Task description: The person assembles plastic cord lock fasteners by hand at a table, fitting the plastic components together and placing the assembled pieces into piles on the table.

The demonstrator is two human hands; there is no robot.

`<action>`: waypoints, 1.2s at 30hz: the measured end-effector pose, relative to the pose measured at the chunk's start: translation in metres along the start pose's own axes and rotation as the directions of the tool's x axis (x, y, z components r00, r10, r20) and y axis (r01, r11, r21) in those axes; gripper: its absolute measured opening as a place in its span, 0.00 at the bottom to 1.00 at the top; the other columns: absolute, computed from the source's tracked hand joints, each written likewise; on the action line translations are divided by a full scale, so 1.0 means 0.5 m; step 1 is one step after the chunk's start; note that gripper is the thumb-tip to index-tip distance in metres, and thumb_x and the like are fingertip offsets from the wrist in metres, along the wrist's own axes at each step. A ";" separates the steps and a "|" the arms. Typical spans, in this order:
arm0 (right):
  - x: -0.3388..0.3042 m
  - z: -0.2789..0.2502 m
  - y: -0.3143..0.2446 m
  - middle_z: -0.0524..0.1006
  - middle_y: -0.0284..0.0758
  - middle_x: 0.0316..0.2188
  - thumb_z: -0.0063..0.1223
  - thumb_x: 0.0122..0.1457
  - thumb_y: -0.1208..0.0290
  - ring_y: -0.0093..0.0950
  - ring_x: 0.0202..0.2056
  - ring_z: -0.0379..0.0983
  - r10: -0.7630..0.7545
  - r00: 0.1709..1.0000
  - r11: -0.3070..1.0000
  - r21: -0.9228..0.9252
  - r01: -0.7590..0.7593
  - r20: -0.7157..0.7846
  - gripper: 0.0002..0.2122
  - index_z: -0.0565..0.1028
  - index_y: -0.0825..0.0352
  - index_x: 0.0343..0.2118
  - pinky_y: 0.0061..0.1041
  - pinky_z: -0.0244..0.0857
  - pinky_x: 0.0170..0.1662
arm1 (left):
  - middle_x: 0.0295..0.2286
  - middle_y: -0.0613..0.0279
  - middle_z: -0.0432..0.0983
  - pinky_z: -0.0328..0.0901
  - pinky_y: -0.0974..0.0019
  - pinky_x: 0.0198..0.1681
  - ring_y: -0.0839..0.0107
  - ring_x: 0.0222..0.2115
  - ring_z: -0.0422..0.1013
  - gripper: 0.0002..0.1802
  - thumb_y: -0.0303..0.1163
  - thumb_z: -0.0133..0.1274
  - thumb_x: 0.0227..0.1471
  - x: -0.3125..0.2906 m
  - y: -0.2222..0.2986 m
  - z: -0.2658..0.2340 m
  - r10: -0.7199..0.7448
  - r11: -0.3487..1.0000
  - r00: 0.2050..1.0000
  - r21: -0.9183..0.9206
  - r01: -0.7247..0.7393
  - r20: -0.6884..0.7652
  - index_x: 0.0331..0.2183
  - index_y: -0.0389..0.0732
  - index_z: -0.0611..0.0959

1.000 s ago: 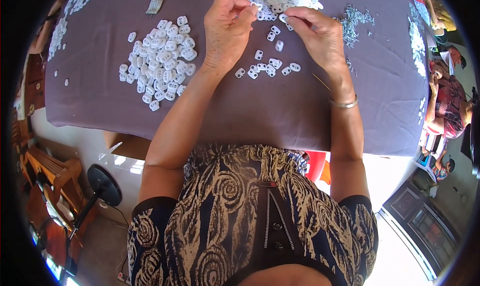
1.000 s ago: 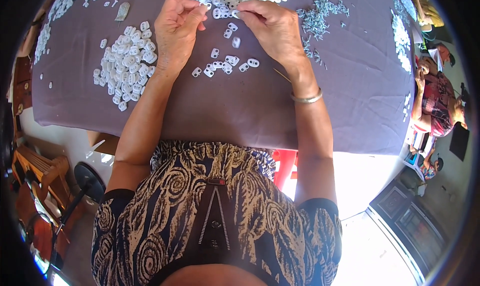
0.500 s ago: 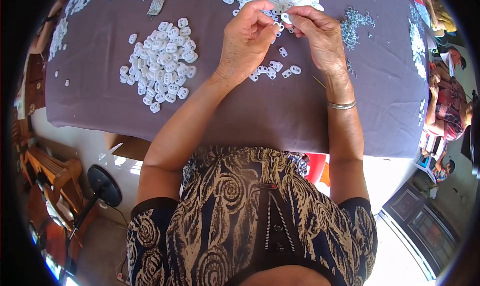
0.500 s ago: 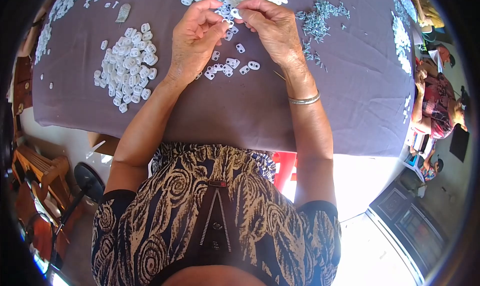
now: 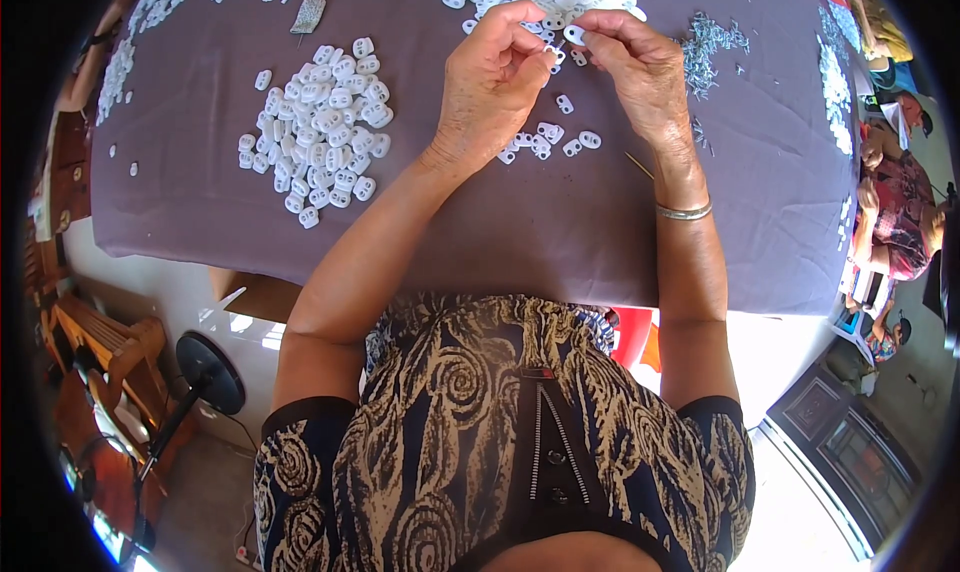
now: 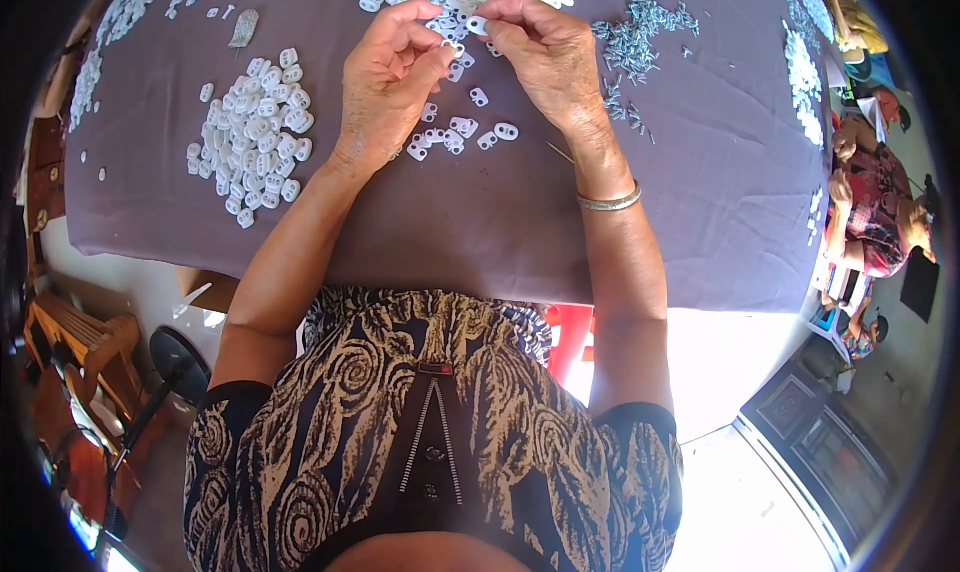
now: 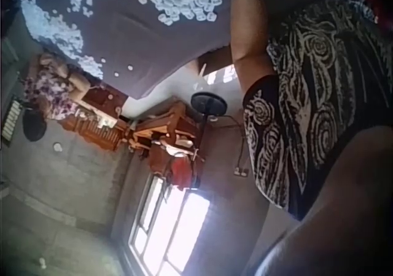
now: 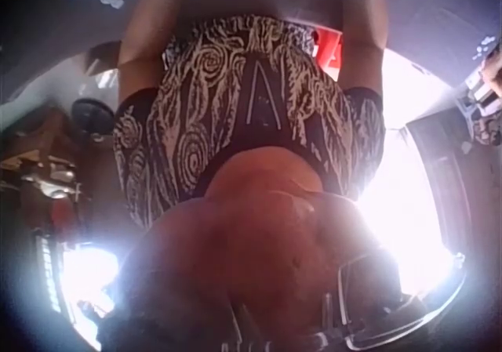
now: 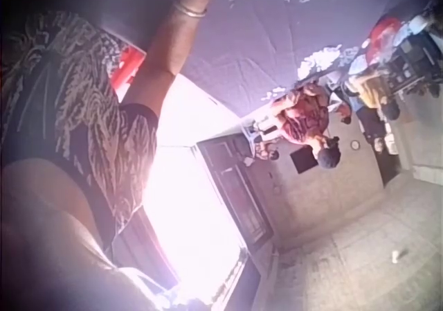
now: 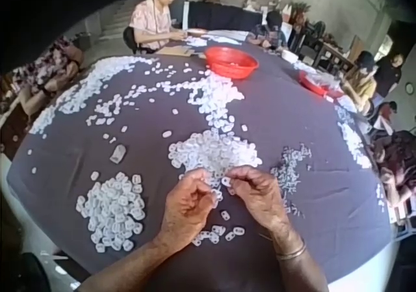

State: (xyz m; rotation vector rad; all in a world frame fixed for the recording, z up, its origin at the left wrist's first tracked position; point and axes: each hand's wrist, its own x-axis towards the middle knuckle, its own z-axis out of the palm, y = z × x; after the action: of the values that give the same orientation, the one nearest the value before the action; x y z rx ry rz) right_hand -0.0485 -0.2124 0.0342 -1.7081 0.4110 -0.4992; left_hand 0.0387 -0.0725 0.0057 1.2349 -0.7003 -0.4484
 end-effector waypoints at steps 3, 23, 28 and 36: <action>-0.003 -0.014 0.003 0.76 0.28 0.25 0.53 0.53 0.79 0.18 0.26 0.68 -0.147 0.985 0.917 -0.385 0.103 -0.087 0.06 0.79 0.67 0.34 0.20 0.65 0.30 | 0.23 0.70 0.70 0.62 0.79 0.26 0.86 0.22 0.64 0.17 0.18 0.54 0.49 0.001 0.003 -0.002 0.008 1.000 1.000 -0.007 -0.008 -0.014 0.43 0.37 0.72; -0.002 -0.059 -0.007 0.75 0.30 0.25 0.57 0.52 0.76 0.20 0.24 0.69 -0.133 0.953 0.724 -0.630 0.281 0.272 0.05 0.77 0.67 0.32 0.20 0.64 0.29 | 0.25 0.72 0.65 0.56 0.83 0.28 0.87 0.24 0.59 0.17 0.15 0.49 0.51 0.006 -0.017 -0.013 0.109 0.994 0.994 0.005 -0.109 -0.008 0.45 0.37 0.70; -0.004 -0.058 -0.009 0.72 0.29 0.24 0.58 0.51 0.76 0.18 0.23 0.65 -0.070 0.939 0.728 -0.626 0.278 0.336 0.06 0.75 0.68 0.32 0.20 0.62 0.28 | 0.26 0.72 0.65 0.56 0.83 0.28 0.87 0.24 0.59 0.17 0.15 0.49 0.51 0.005 -0.012 -0.008 0.058 0.996 0.998 -0.063 -0.058 -0.011 0.44 0.37 0.70; -0.003 -0.052 -0.003 0.70 0.24 0.21 0.57 0.55 0.75 0.14 0.24 0.63 0.042 0.979 0.942 -0.334 0.027 0.199 0.03 0.75 0.68 0.29 0.15 0.58 0.27 | 0.28 0.69 0.72 0.63 0.78 0.27 0.83 0.27 0.68 0.19 0.21 0.54 0.51 0.001 0.000 -0.009 -0.022 0.999 1.000 -0.035 0.021 -0.004 0.46 0.40 0.71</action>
State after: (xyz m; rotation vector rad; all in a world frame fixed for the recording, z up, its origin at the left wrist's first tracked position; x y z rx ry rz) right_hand -0.0638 -0.2328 0.0394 -2.0647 0.3680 -0.2516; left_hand 0.0425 -0.0697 0.0050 1.2113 -0.6734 -0.4736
